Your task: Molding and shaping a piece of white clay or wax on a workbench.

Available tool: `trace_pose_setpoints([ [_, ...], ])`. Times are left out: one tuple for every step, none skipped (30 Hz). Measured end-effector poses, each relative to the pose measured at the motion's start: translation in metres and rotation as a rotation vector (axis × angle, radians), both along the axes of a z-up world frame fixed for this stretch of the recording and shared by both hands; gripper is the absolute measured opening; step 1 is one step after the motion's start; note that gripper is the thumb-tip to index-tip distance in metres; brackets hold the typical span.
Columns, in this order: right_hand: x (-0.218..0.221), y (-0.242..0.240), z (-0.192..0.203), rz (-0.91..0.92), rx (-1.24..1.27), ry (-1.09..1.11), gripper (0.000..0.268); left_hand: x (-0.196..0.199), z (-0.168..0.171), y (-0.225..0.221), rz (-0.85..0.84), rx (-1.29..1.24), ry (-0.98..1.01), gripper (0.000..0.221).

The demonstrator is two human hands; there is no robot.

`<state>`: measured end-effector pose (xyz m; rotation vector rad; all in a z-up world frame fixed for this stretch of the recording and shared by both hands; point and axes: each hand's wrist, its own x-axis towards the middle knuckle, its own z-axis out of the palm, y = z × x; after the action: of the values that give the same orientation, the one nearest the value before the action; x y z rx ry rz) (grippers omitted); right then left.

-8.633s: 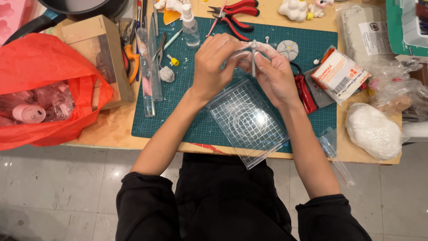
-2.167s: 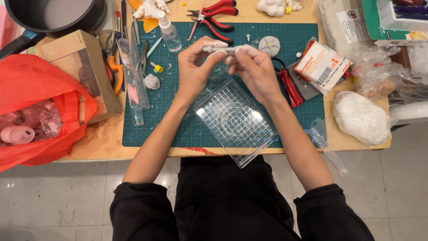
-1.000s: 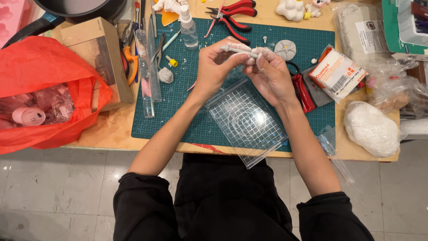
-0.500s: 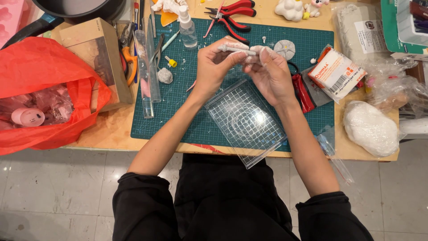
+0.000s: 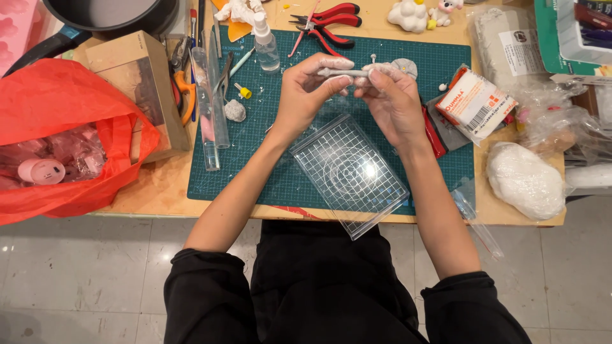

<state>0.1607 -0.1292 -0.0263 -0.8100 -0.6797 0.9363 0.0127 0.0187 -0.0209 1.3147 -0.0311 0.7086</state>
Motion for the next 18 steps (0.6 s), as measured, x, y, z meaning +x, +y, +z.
trace_pose_setpoints([
  [0.001, 0.001, -0.001, -0.004, 0.003, -0.005, 0.022, 0.003, -0.004, 0.002, -0.004, 0.003, -0.005, 0.024],
  [0.001, 0.001, -0.002, 0.021, 0.012, 0.003, 0.023, 0.005, -0.008, 0.003, -0.011, -0.012, -0.022, 0.022],
  [0.001, 0.002, -0.002, 0.046, 0.021, 0.009, 0.024, 0.007, -0.011, 0.004, -0.019, -0.027, -0.039, 0.021],
  [0.003, 0.003, 0.006, 0.041, 0.023, 0.003, 0.024, 0.009, -0.013, 0.006, -0.025, -0.024, -0.044, 0.021],
  [0.003, 0.003, 0.012, 0.001, -0.01, -0.091, 0.027, 0.009, -0.015, 0.007, -0.011, -0.042, -0.019, 0.019],
  [0.002, 0.003, 0.019, -0.039, -0.043, -0.186, 0.031, 0.009, -0.018, 0.008, 0.002, -0.059, 0.006, 0.018],
  [0.011, 0.0, 0.025, -0.047, -0.039, -0.194, 0.031, 0.01, -0.015, 0.012, -0.006, -0.054, -0.002, 0.018],
  [0.02, -0.001, 0.03, -0.245, -0.194, -0.594, 0.029, 0.011, -0.013, 0.017, 0.024, -0.065, -0.01, 0.018],
  [0.025, -0.004, 0.031, -0.44, -0.358, -0.979, 0.028, 0.008, -0.014, 0.021, 0.057, -0.081, -0.007, 0.017],
  [0.031, -0.007, 0.035, -0.444, -0.361, -0.977, 0.028, 0.007, -0.014, 0.022, 0.053, -0.081, -0.004, 0.017],
  [0.037, -0.009, 0.039, -0.518, -0.485, -1.201, 0.028, 0.006, -0.014, 0.023, 0.089, -0.086, -0.006, 0.018],
  [0.043, -0.012, 0.043, -0.588, -0.613, -1.424, 0.029, 0.005, -0.013, 0.025, 0.125, -0.091, -0.008, 0.018],
  [0.043, -0.011, 0.045, -0.594, -0.619, -1.425, 0.029, 0.007, -0.014, 0.024, 0.118, -0.092, -0.01, 0.018],
  [0.043, -0.009, 0.046, -0.575, -0.678, -1.559, 0.032, 0.008, -0.015, 0.022, 0.11, -0.118, -0.017, 0.018],
  [0.043, -0.008, 0.046, -0.55, -0.738, -1.69, 0.036, 0.008, -0.016, 0.021, 0.103, -0.144, -0.02, 0.018],
  [0.044, -0.01, 0.041, -0.553, -0.744, -1.688, 0.036, 0.008, -0.017, 0.018, 0.098, -0.145, -0.019, 0.018],
  [0.048, -0.01, 0.037, -0.493, -0.755, -1.72, 0.036, 0.009, -0.016, 0.018, 0.094, -0.138, -0.012, 0.018],
  [0.051, -0.01, 0.033, -0.433, -0.765, -1.752, 0.037, 0.01, -0.016, 0.017, 0.091, -0.13, -0.005, 0.019],
])
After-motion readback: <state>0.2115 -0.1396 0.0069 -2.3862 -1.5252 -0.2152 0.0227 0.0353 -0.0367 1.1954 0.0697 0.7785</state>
